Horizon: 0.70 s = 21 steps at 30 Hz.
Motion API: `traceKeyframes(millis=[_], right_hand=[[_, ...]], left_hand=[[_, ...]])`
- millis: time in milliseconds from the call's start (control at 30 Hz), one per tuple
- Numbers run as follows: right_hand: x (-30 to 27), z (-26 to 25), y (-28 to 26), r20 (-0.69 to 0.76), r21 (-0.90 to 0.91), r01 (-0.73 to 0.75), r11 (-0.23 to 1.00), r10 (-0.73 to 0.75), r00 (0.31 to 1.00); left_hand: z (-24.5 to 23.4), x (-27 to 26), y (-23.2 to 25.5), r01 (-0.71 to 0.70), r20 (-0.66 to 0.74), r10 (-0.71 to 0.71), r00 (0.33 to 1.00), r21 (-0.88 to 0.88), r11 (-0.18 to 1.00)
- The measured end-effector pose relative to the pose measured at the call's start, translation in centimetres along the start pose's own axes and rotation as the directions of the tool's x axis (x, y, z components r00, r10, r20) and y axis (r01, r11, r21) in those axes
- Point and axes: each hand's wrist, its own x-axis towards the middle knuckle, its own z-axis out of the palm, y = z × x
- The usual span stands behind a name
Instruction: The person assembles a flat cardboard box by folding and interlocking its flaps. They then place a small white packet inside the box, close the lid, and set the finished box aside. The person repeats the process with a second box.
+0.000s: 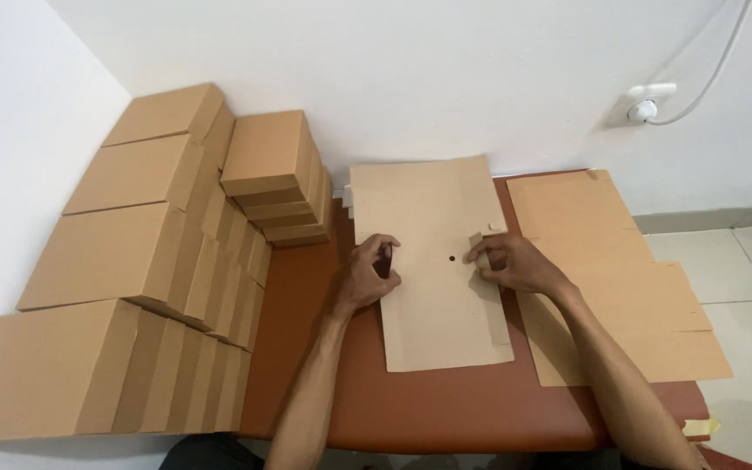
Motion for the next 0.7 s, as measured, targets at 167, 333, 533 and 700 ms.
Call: traceKeyframes(millis=[167, 333, 533, 700], right_hand=[[0.3, 0.2, 1.1, -0.210, -0.095, 0.158, 0.983, -0.175, 0.962], [3.0, 2.8, 3.8, -0.425, -0.192, 0.202, 0.960, -0.267, 0.865], [2.7, 4.1, 3.3, -0.503, -0.362, 0.128, 0.923, -0.309, 0.807], [2.2, 3.6, 2.3, -0.556, -0.356, 0.246, 0.901, -0.416, 0.719]], left_hand=[[1.1, 1.8, -3.5, -0.260, -0.116, 0.278, 0.954, 0.148, 0.954], [0.5, -0.4, 1.7, -0.159, -0.195, 0.209, 0.958, 0.245, 0.956], [-0.3, -1.3, 4.9, 0.022, -0.124, 0.025, 0.992, 0.361, 0.932], [-0.3, -1.2, 5.6, 0.144, -0.029, -0.144, 0.989, 0.383, 0.912]])
